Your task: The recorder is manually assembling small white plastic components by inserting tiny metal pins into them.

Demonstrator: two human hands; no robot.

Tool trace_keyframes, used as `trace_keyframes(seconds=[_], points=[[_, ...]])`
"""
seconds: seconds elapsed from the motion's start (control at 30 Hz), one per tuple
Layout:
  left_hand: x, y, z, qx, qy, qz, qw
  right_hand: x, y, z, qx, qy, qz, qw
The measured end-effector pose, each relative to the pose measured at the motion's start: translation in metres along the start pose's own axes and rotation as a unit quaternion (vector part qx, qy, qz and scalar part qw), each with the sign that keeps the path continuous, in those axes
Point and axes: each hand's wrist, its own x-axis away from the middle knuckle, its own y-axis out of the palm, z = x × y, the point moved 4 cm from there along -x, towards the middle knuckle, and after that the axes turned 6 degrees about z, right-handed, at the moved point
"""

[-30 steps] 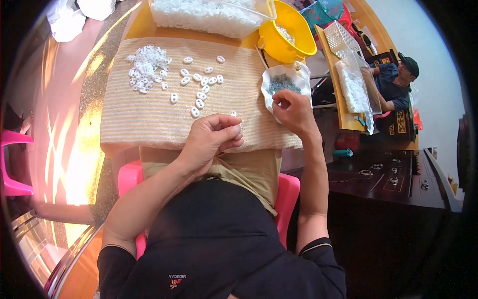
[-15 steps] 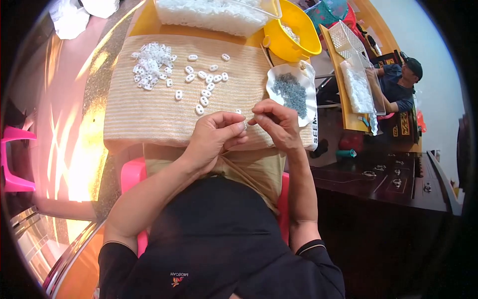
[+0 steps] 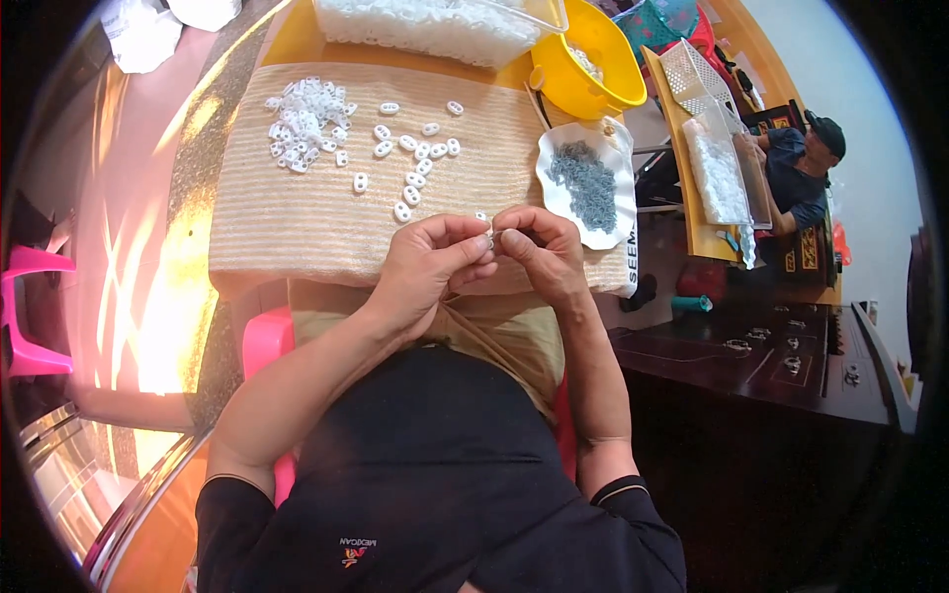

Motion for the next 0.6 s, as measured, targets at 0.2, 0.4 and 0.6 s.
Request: trace_keyframes(seconds=[0.2, 0.4, 0.6], points=[[-0.0003, -0.0002, 0.0005, -0.003, 0.000, 0.008, 1.000, 0.0016, 0.0011, 0.0037, -0.031, 0.015, 0.003, 0.999], [0.0001, 0.0008, 0.0015, 0.005, 0.001, 0.007, 1.000, 0.0016, 0.0031, 0.0041, -0.021, 0.016, 0.002, 1.000], [-0.0007, -0.0011, 0.0010, 0.001, -0.004, 0.014, 1.000, 0.0006, 0.0031, 0.0074, -0.010, 0.016, 0.007, 1.000]])
